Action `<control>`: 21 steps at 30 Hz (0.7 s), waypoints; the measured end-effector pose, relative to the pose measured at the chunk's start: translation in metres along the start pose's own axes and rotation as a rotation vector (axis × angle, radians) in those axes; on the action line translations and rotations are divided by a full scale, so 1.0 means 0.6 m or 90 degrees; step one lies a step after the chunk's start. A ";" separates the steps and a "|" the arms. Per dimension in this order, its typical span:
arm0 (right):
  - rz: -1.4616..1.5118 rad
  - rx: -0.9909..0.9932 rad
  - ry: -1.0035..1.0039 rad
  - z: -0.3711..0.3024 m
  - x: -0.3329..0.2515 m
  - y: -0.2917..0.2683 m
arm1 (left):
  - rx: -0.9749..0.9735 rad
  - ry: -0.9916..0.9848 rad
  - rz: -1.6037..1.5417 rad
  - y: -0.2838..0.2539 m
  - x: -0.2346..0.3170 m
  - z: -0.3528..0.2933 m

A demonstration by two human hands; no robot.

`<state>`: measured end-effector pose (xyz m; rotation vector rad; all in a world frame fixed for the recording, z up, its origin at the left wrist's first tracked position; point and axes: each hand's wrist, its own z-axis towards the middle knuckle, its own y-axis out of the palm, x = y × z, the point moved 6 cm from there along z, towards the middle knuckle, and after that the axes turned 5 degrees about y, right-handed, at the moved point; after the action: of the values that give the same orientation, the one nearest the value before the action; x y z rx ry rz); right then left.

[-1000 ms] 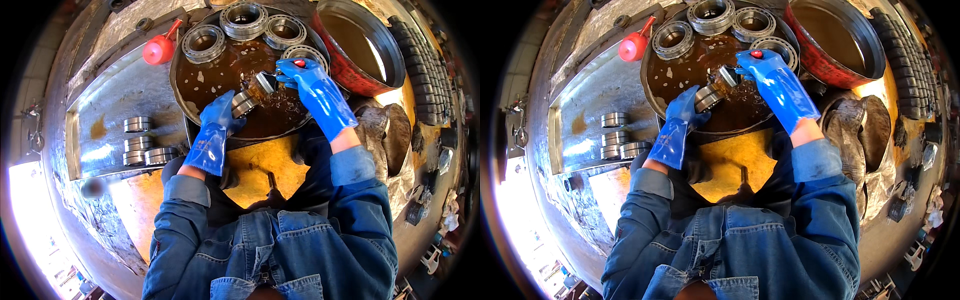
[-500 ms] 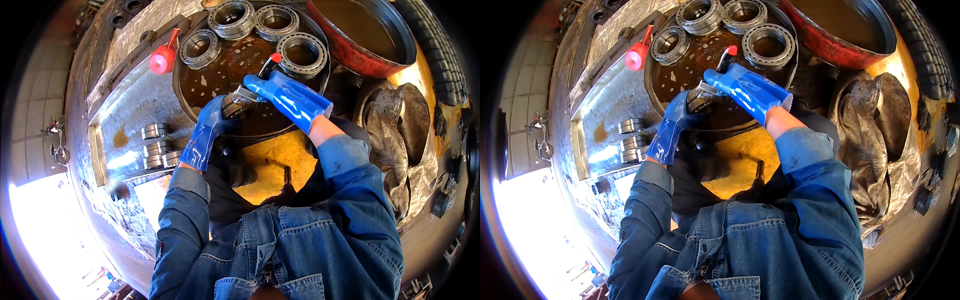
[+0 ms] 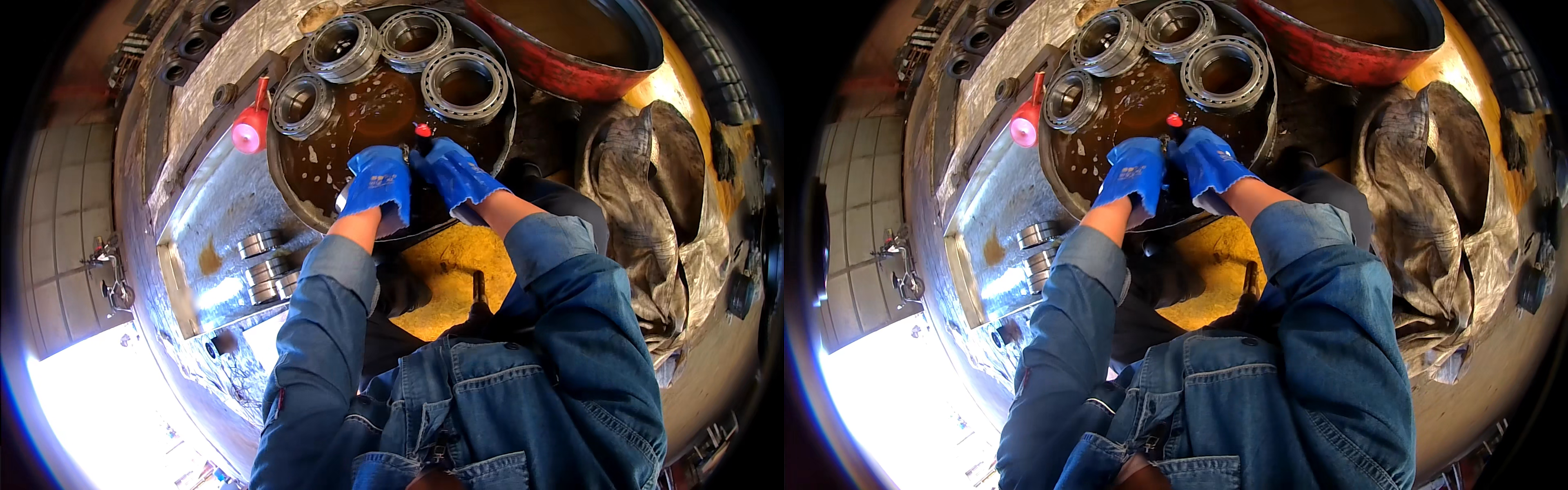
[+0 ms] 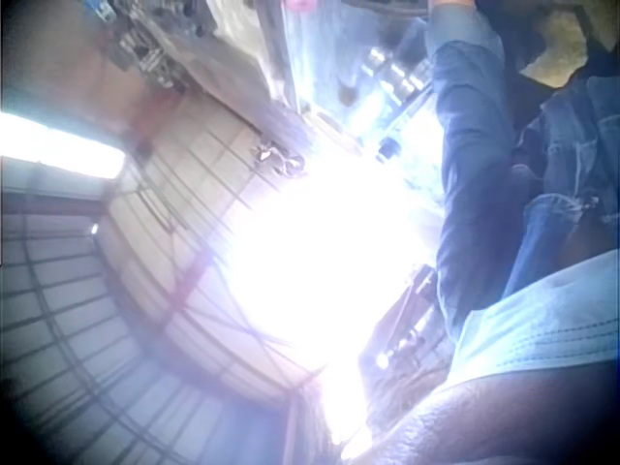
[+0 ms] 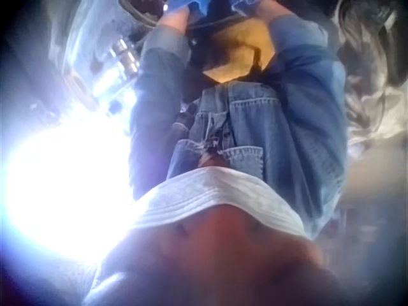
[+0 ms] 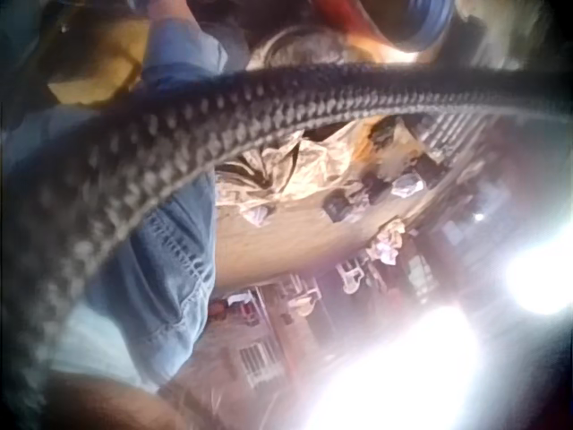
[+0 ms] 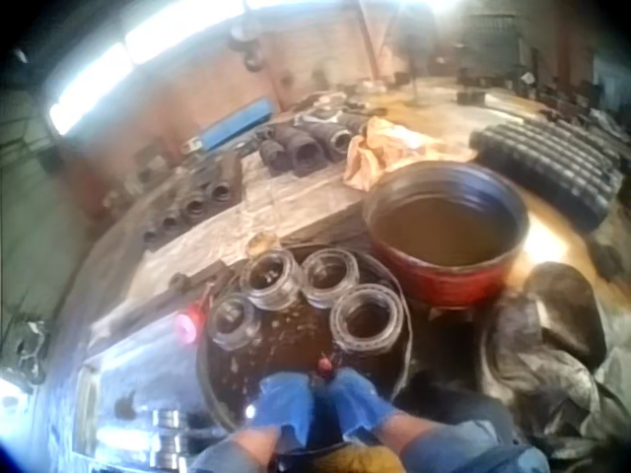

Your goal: The person scrubs a metal bearing with a red-handled brush while holding it over a container of dark liquid. They repeatedly dip the bearing into the liquid and scrub it, then place the cleaned bearing onto a metal tray alongside other bearings.

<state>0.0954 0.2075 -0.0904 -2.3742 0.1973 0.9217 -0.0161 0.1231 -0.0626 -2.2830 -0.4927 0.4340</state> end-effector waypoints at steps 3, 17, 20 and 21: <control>0.057 0.092 -0.038 0.008 -0.023 -0.041 | 0.018 0.009 -0.031 -0.006 0.000 -0.010; 0.305 -0.165 -0.082 -0.109 -0.106 -0.041 | 0.246 0.067 -0.315 0.033 -0.143 -0.171; 0.258 -0.058 -0.001 -0.080 -0.074 -0.055 | 0.271 0.080 -0.265 0.035 -0.139 -0.150; 0.264 -0.013 0.019 -0.055 -0.048 -0.064 | 0.254 0.097 -0.245 0.008 -0.107 -0.130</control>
<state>0.1057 0.2186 -0.0342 -2.4111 0.7164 1.0748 -0.0360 0.0431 -0.0042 -1.7702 -0.6832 0.1466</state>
